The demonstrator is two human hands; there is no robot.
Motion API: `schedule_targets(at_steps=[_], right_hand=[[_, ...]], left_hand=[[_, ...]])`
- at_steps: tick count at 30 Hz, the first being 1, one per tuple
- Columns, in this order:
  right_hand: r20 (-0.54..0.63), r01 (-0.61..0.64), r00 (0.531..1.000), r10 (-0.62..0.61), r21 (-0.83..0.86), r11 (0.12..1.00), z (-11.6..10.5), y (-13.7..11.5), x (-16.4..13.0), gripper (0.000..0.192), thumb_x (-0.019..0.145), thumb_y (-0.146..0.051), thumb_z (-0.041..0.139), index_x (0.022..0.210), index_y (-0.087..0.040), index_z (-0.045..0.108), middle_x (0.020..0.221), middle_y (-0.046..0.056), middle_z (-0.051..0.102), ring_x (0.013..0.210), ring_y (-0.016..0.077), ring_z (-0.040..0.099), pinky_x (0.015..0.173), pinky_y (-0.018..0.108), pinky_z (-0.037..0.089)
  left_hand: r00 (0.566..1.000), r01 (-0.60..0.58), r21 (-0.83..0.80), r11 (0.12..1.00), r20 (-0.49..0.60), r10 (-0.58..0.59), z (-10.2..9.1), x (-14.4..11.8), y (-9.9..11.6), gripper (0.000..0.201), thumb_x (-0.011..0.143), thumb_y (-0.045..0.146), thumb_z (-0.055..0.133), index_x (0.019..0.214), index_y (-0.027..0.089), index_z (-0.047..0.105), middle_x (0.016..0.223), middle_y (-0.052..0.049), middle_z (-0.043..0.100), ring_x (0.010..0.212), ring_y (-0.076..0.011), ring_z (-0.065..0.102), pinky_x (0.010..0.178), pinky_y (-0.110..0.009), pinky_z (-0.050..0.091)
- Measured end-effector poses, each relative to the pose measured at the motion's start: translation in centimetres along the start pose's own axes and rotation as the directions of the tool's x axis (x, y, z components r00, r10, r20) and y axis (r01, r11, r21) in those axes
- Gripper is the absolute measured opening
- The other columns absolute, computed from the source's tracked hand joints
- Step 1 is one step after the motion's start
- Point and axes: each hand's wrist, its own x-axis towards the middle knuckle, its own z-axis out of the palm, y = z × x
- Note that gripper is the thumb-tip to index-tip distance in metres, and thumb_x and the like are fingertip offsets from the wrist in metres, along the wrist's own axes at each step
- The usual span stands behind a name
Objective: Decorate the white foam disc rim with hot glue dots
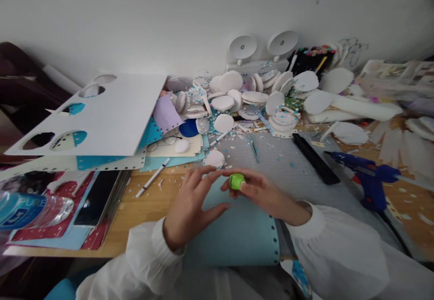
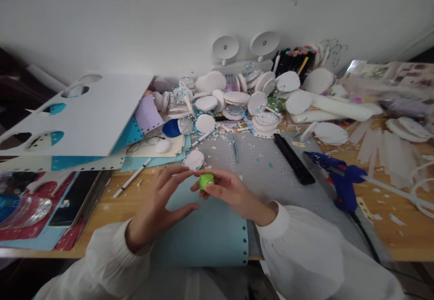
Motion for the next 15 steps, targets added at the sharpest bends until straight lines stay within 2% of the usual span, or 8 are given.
schedule_targets(at_steps=[2, 4, 10, 13, 15], right_hand=[[0.06, -0.019, 0.998, 0.021, -0.034, 0.999, 0.49, 0.31, -0.13, 0.034, 0.088, -0.035, 0.058, 0.119, -0.023, 0.059, 0.099, 0.005, 0.066, 0.086, 0.0139, 0.06, 0.078, 0.029, 0.048], [0.062, -0.041, 0.997, 0.045, -0.06, 0.997, 0.8, 0.58, -0.17, 0.026, 0.086, -0.033, 0.06, 0.11, -0.022, 0.064, 0.093, 0.002, 0.065, 0.083, 0.0128, 0.06, 0.075, 0.028, 0.049], [0.028, -0.11, 0.993, 0.112, -0.05, 0.993, 1.02, 0.94, 0.05, 0.015, 0.077, -0.019, 0.063, 0.092, -0.021, 0.068, 0.08, -0.002, 0.065, 0.074, 0.0124, 0.061, 0.067, 0.026, 0.05], [0.013, -0.123, 0.992, 0.124, -0.04, 0.992, 0.98, 0.83, 0.12, 0.021, 0.073, -0.013, 0.061, 0.091, -0.022, 0.068, 0.081, -0.002, 0.066, 0.075, 0.0123, 0.062, 0.068, 0.025, 0.049], [-0.011, -0.14, 0.99, 0.139, -0.029, 0.99, 0.86, 0.55, 0.16, 0.025, 0.071, -0.013, 0.061, 0.093, -0.02, 0.068, 0.084, -0.001, 0.069, 0.079, 0.0132, 0.063, 0.071, 0.025, 0.048]], left_hand=[[0.994, -0.103, 0.012, 0.995, 0.039, 0.103, 0.17, 0.78, 0.47, 0.048, 0.082, 0.034, 0.066, 0.127, 0.024, 0.049, 0.122, -0.009, 0.058, 0.115, -0.0263, 0.048, 0.098, -0.043, 0.039], [0.984, -0.173, 0.015, 0.985, 0.054, 0.172, 0.42, 1.18, 0.5, 0.04, 0.084, 0.032, 0.064, 0.122, 0.024, 0.053, 0.114, -0.006, 0.064, 0.11, -0.0245, 0.051, 0.095, -0.041, 0.04], [0.967, -0.255, 0.084, 0.963, 0.039, 0.253, 0.43, 1.24, 0.28, 0.036, 0.081, 0.03, 0.068, 0.114, 0.022, 0.057, 0.108, -0.006, 0.069, 0.101, -0.0249, 0.055, 0.087, -0.041, 0.038], [0.965, -0.262, 0.087, 0.961, 0.056, 0.258, 0.26, 1.27, 0.45, 0.035, 0.083, 0.03, 0.065, 0.116, 0.024, 0.056, 0.109, -0.006, 0.067, 0.1, -0.0245, 0.056, 0.087, -0.042, 0.037], [0.982, -0.183, 0.07, 0.981, 0.068, 0.179, 0.23, 1.0, 0.39, 0.041, 0.083, 0.035, 0.065, 0.121, 0.025, 0.052, 0.114, -0.007, 0.063, 0.103, -0.0255, 0.055, 0.088, -0.042, 0.04]])
